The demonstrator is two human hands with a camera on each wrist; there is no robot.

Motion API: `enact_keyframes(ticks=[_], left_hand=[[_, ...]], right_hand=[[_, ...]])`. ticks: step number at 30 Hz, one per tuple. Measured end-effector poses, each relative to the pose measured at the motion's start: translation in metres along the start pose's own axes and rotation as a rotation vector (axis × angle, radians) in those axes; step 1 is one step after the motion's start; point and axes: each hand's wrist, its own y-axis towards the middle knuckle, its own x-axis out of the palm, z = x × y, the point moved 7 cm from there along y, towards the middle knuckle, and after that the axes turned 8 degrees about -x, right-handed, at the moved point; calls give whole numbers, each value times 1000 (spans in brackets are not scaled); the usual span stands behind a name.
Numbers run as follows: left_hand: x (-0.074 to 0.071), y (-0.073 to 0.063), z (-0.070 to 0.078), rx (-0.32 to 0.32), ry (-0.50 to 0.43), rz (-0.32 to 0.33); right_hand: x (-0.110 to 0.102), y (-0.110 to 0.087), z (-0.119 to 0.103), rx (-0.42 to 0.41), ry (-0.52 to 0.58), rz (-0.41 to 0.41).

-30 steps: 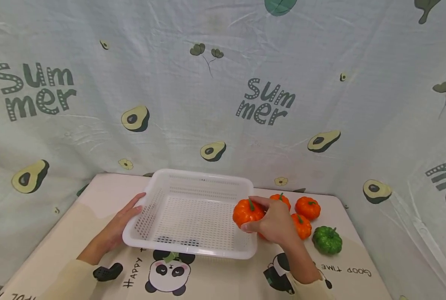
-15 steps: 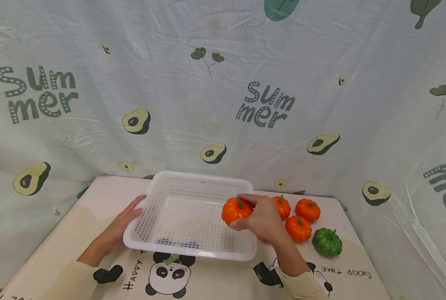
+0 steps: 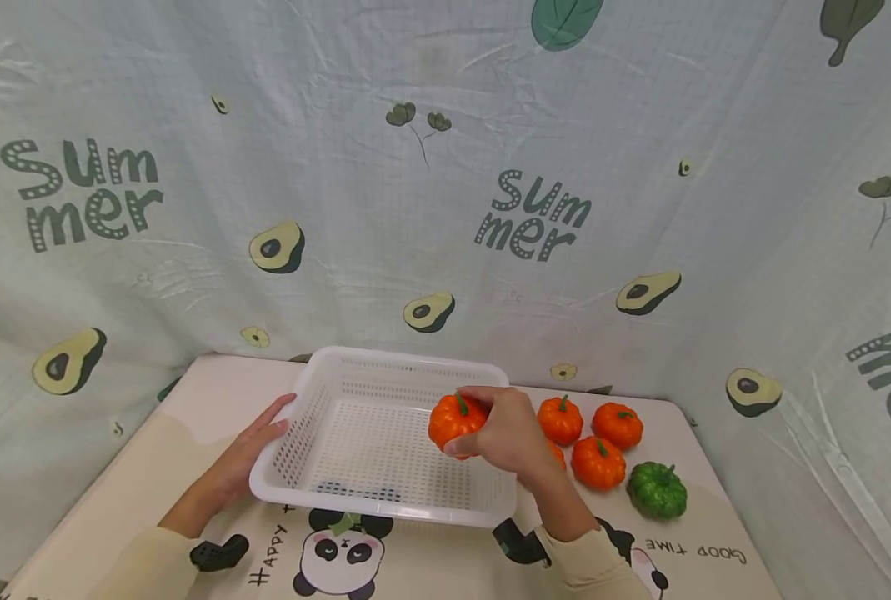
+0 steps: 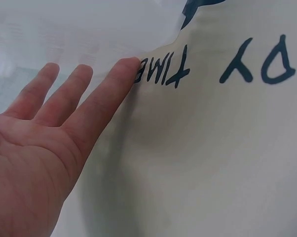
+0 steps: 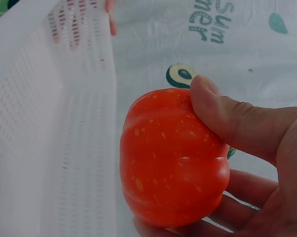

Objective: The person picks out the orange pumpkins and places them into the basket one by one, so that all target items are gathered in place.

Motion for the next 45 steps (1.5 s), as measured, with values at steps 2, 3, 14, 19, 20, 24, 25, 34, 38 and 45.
enact_keyframes(ticks=[2,3,14,19,20,24,25,34,38,45], left_hand=[[0,0,-1,3,-3,1],[1,0,-1,4,-5,0],[-1,-1,-2,-9,-26,12],[0,0,-2,-10,-27,9],[0,0,-2,-8,-26,9],[1,0,-3,0,-19,5],[1,0,-2,2,-17,3],[2,-1,-2,2,-19,10],[1,-1,-1,7,-14,17],[0,-1,-1,4,-15,11]], right_hand=[[2,2,0,-3,-3,-4],[3,3,-1,-7,-6,-6],[13,11,-7,-35,24,-8],[19,14,-9,-51,39,-7],[19,15,-9,-52,41,-6],[22,18,-12,-44,42,0],[23,19,-13,-43,42,-1],[25,23,-19,-53,33,-4],[27,25,-21,-61,59,-8],[33,30,-22,-69,84,-9]])
